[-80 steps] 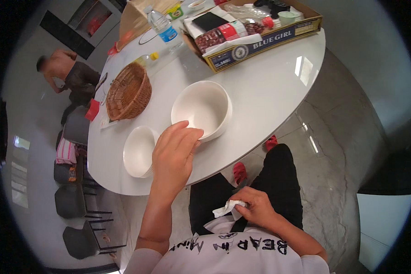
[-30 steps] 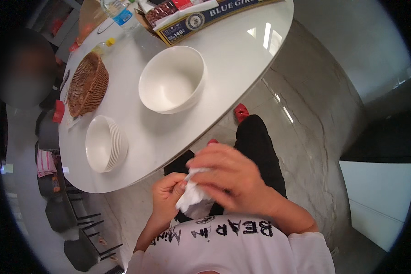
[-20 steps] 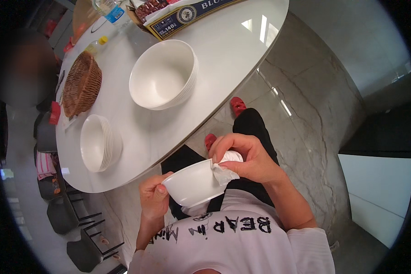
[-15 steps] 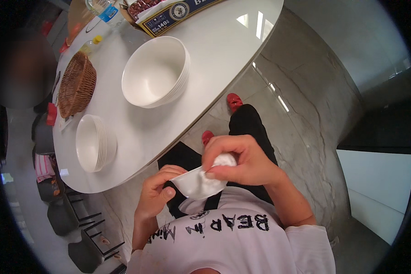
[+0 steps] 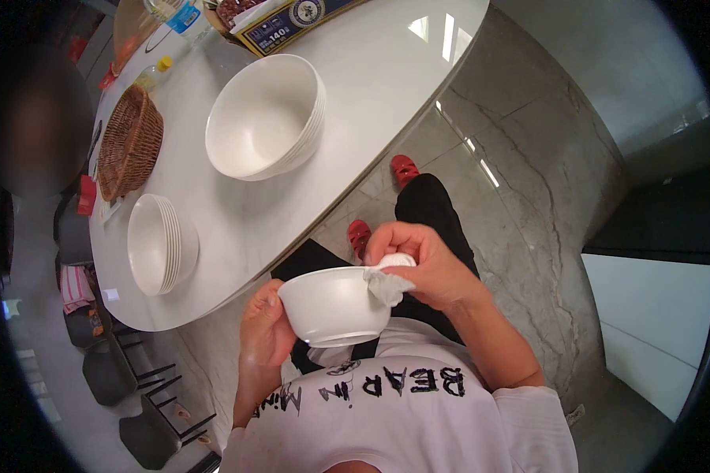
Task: The person wipes the inside and outside of several white bowls using a white tissue. They handle the bowls one at a time, rotating them to clean different surfaces, and place them back on the table after wiping.
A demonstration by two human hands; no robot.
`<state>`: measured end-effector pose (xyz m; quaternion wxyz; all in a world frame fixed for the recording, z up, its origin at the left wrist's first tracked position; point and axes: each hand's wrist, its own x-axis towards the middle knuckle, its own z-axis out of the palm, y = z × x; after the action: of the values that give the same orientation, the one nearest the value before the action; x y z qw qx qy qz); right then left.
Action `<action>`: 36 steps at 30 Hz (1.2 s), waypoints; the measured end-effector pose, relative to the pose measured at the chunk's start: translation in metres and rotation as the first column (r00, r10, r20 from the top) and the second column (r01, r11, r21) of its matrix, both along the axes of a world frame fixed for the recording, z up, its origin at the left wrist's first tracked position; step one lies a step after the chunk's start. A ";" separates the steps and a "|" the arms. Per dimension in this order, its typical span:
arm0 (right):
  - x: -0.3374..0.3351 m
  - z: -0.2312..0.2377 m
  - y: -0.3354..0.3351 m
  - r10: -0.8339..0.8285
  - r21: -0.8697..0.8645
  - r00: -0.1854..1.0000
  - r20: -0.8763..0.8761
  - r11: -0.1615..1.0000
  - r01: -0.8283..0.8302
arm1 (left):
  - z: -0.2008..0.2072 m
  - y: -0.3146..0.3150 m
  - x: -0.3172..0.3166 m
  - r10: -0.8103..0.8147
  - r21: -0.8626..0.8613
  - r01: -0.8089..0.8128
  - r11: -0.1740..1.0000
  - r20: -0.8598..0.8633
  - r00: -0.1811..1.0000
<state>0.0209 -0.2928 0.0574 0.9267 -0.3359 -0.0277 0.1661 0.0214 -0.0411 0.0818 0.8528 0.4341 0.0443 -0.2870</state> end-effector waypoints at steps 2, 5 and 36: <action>0.005 0.015 -0.008 -0.027 -0.115 0.999 0.033 0.993 0.030 | 0.013 0.002 0.006 -0.149 0.303 0.081 0.950 0.205 0.967; 0.006 0.041 -0.004 0.073 -0.402 0.982 0.176 0.916 0.004 | 0.033 -0.005 0.011 -0.338 0.493 0.147 0.858 0.326 0.883; -0.022 0.048 0.029 0.251 -0.422 0.383 0.889 0.124 0.898 | 0.026 -0.030 -0.004 0.118 0.023 -0.116 0.993 -0.254 0.960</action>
<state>-0.0009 -0.2637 0.1050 0.3661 -0.8364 -0.2663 -0.3089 0.0172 -0.0709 0.1082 0.8539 0.3935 0.1800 -0.2891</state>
